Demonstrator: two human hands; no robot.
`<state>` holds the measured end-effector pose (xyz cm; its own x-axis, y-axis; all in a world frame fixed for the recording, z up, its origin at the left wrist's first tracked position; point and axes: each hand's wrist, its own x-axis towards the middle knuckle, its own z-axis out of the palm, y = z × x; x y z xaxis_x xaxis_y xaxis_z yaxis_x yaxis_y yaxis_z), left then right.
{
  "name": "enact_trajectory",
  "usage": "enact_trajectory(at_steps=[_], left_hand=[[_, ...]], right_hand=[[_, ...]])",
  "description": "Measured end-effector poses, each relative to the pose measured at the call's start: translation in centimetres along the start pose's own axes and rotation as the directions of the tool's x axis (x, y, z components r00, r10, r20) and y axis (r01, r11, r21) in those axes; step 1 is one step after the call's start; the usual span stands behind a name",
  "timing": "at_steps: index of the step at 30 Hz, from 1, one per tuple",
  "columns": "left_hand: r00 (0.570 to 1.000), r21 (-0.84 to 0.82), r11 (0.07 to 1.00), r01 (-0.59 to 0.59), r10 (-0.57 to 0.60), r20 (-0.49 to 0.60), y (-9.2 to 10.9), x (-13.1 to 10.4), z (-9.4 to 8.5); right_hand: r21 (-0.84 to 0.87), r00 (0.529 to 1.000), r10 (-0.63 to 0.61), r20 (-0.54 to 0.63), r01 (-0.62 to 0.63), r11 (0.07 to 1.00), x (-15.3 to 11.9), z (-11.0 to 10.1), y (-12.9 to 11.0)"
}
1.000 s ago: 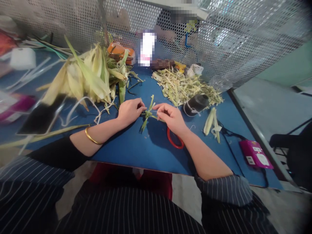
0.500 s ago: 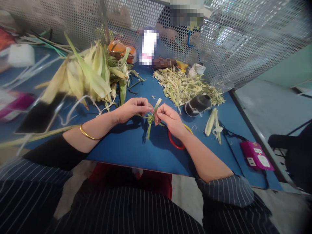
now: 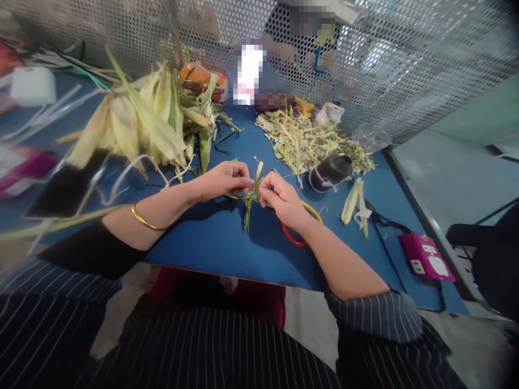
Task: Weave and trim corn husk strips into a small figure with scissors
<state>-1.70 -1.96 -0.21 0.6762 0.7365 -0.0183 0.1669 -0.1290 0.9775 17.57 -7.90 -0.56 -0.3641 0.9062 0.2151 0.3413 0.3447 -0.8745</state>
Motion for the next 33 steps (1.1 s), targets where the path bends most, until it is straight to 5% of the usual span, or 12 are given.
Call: enact_trajectory(at_steps=[8, 17, 23, 33], left_hand=[[0.999, -0.01, 1.0, 0.025, -0.025, -0.024, -0.3, 0.0, 0.2], [0.971, -0.287, 0.93, 0.227, -0.24, -0.01, -0.3, -0.4, 0.6], [0.948, -0.335, 0.901, 0.275, -0.313, -0.063, -0.6, -0.1, 0.7], [1.0, 0.074, 0.997, -0.028, 0.028, 0.003, -0.5, -0.2, 1.7]], right_hand=[[0.068, 0.999, 0.049, -0.008, -0.048, 0.997, 0.1, 0.1, 0.7], [0.248, 0.99, 0.077, -0.118, -0.046, 0.968, 0.4, -0.5, 0.3], [0.277, 0.993, 0.102, -0.065, -0.08, 0.958, 0.4, -0.6, 0.6], [0.407, 0.97, 0.195, -0.147, -0.121, 0.905, 0.7, -0.1, 1.1]])
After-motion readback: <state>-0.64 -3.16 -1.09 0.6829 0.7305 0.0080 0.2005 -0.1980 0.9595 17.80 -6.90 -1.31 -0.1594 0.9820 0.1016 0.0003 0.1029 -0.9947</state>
